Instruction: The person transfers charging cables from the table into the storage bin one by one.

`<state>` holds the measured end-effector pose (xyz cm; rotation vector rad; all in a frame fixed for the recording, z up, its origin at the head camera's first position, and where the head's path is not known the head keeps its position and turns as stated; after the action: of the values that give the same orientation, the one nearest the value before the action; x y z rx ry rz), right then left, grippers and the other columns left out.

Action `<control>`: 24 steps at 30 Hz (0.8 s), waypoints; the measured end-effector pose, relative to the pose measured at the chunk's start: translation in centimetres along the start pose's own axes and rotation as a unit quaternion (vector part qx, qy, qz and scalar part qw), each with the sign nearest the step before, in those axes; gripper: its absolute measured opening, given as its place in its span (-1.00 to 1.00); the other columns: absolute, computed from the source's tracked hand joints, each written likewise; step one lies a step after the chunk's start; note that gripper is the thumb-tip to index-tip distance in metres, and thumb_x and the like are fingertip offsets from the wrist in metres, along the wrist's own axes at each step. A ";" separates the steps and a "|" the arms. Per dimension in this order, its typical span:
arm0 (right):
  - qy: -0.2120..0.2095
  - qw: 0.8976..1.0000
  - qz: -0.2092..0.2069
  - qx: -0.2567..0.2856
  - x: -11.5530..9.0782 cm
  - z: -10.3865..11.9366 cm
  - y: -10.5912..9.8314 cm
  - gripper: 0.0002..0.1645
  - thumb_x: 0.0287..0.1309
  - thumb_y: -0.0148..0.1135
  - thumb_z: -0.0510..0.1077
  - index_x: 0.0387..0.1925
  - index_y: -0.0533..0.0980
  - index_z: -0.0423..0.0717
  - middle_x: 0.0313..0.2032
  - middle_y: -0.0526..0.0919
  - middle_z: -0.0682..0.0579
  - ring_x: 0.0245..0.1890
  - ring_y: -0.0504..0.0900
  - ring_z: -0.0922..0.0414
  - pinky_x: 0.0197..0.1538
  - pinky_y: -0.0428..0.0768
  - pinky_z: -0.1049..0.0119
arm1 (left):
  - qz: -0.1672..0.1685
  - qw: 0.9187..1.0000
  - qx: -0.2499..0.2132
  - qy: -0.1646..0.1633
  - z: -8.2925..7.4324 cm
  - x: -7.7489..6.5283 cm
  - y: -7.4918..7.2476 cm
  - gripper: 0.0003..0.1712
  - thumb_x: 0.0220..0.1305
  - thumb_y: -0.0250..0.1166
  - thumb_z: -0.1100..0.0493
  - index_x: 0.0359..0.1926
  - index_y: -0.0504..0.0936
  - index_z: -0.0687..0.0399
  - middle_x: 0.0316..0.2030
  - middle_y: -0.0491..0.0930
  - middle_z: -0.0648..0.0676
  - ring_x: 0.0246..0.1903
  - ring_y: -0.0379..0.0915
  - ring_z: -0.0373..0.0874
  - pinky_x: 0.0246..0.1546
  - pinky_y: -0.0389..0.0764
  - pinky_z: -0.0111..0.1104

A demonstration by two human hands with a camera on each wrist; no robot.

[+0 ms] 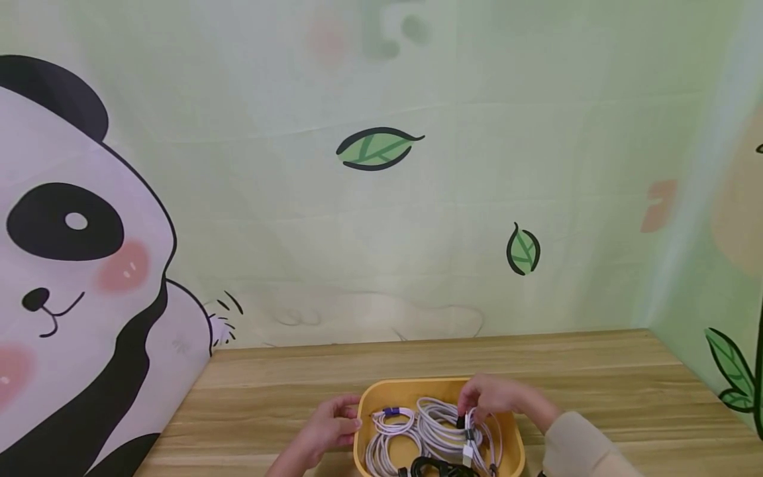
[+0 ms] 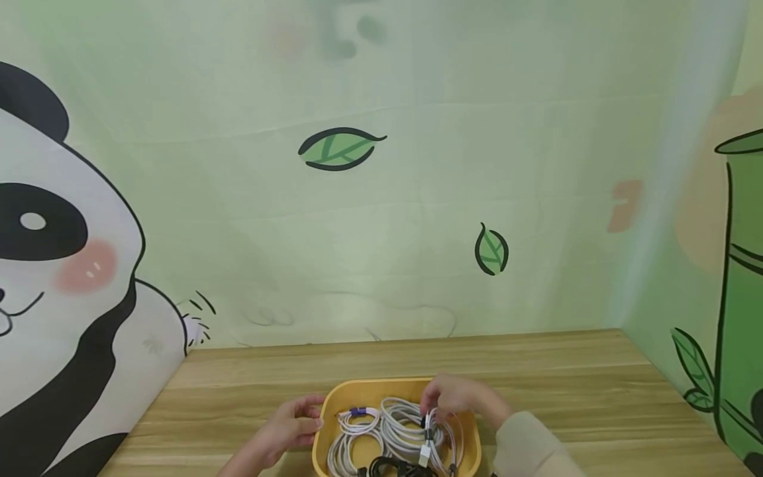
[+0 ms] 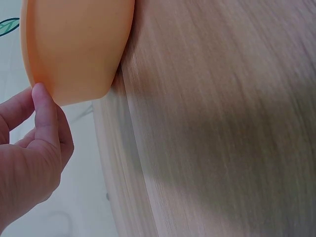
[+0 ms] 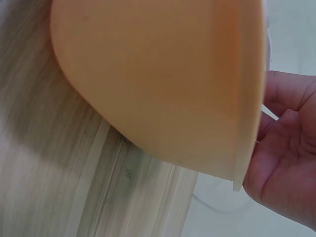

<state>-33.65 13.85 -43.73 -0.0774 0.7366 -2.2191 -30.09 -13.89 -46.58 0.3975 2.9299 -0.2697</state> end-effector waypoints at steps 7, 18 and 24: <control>0.000 1.000 0.001 0.010 -0.2 0.0 -0.1 -0.62 -0.42 0.02 -0.59 -0.35 0.46 -0.49 -0.51 0.52 0.04 -0.49 0.41 0.24 -0.48 0.38 0.53 | 0.000 1.000 -0.002 0.006 0.1 0.1 0.1 -0.46 0.10 0.12 0.41 0.15 0.25 0.43 -0.33 0.36 0.04 -0.46 0.39 -0.24 -0.49 0.53 -0.49; 0.015 0.998 -0.008 0.060 -0.8 -0.5 -0.7 -0.59 -0.18 0.12 -0.36 -0.18 0.39 -0.47 -0.36 0.54 -0.09 -0.39 0.45 0.19 -0.35 0.47 0.41 | 0.000 1.000 0.001 0.004 0.1 0.1 0.0 -0.47 0.10 0.12 0.41 0.14 0.26 0.42 -0.33 0.36 0.04 -0.46 0.39 -0.24 -0.48 0.53 -0.48; 0.035 0.995 -0.024 0.094 -1.2 -0.8 -1.4 -0.57 -0.01 0.10 -0.25 -0.09 0.37 -0.43 -0.30 0.54 -0.10 -0.39 0.45 0.18 -0.32 0.47 0.37 | 0.001 1.000 -0.002 0.006 0.1 0.0 0.1 -0.46 0.10 0.12 0.41 0.14 0.25 0.43 -0.32 0.37 0.05 -0.46 0.39 -0.24 -0.48 0.52 -0.48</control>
<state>-33.93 15.81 -43.41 0.0776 0.5641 -2.3372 -30.08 -13.82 -46.70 0.4030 2.9411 -0.2631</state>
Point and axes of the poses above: each hand's wrist, its own x-axis towards the middle knuckle, its own y-axis out of the palm, z = x × y, the point moved 4 cm from there along x, towards the middle knuckle
